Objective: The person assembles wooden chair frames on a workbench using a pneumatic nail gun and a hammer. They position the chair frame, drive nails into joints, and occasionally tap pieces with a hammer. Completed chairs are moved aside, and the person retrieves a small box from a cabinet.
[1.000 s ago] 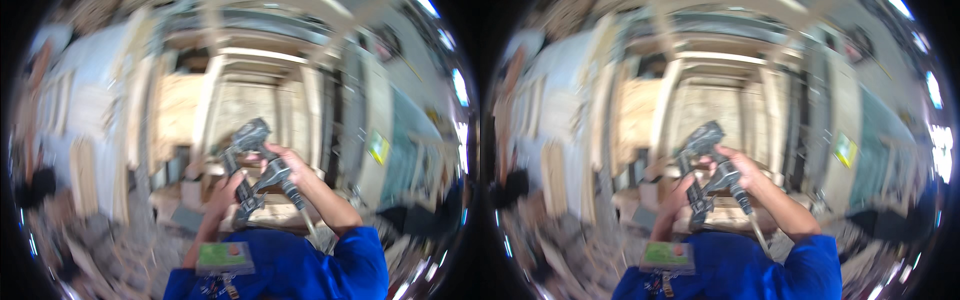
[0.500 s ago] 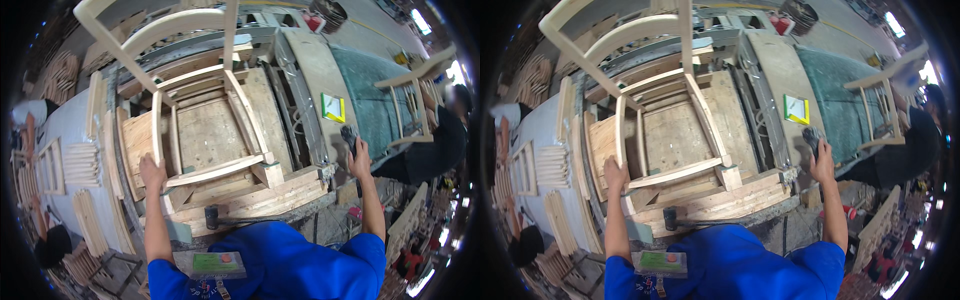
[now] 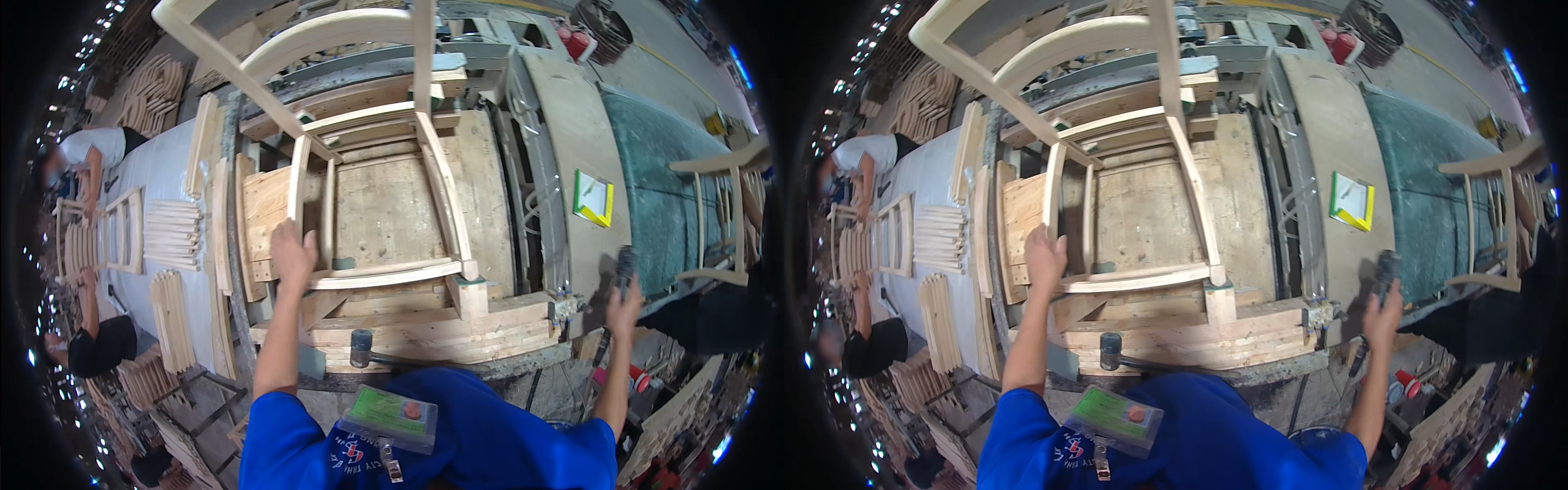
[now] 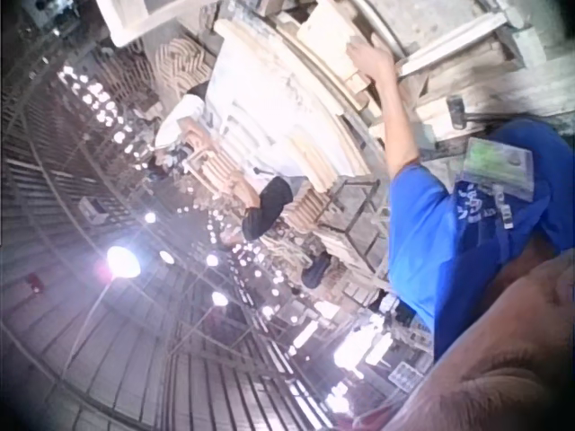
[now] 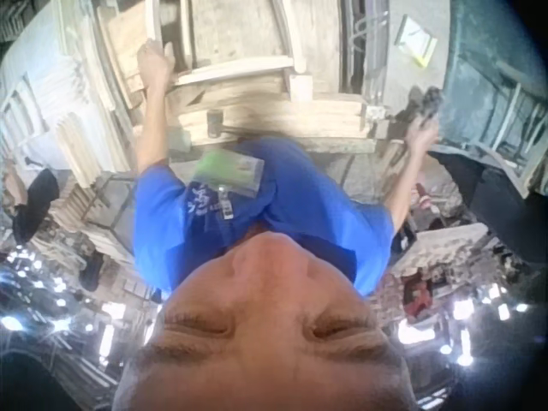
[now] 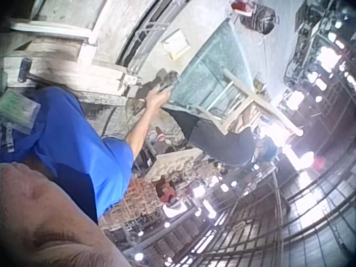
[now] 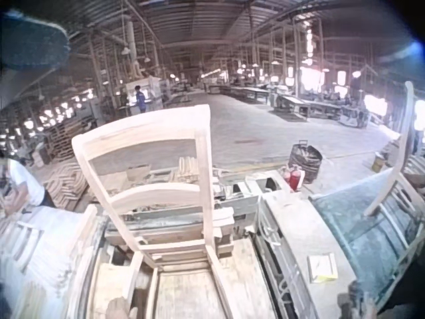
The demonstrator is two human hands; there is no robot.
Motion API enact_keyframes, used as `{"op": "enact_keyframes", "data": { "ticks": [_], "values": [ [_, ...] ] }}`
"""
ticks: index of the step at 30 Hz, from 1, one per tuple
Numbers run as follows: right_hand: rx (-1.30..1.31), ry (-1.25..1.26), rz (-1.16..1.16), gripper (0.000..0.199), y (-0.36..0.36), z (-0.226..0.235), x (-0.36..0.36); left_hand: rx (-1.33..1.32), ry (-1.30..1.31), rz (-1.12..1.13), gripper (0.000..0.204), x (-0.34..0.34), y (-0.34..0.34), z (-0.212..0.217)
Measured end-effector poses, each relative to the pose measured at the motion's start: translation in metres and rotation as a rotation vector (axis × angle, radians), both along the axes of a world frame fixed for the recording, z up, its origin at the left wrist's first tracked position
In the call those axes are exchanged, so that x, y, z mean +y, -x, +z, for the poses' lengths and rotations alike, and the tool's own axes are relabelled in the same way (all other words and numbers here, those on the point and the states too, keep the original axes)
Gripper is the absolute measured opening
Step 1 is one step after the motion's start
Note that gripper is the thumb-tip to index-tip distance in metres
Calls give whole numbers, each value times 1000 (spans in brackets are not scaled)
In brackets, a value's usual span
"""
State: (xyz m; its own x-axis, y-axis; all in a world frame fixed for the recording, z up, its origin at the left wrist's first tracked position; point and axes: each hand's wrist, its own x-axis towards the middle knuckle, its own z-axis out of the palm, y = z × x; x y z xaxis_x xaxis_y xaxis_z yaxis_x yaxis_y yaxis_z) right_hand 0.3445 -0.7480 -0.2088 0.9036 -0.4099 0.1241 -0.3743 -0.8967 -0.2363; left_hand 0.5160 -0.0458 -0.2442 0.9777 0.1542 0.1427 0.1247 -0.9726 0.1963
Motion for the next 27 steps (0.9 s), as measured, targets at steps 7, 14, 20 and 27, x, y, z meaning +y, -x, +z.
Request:
{"op": "enact_keyframes", "data": {
  "ticks": [7, 14, 20, 27],
  "values": [
    [-326, -1502, -209, 47, -87, 169, 149, 669, 1289, -326, 43, -186, 48, 54],
    [279, -1756, 254, 45, -200, 101, 327, 334, 1966, -78, 30, -179, 16, 86],
    [598, -1478, 292, 44, -272, -68, 485, 395, 940, 63, 47, -74, -32, 61],
    [1017, -1382, 5, 38, -329, -176, 557, -179, -20, 64, 57, 52, -91, -39]
  ]
}}
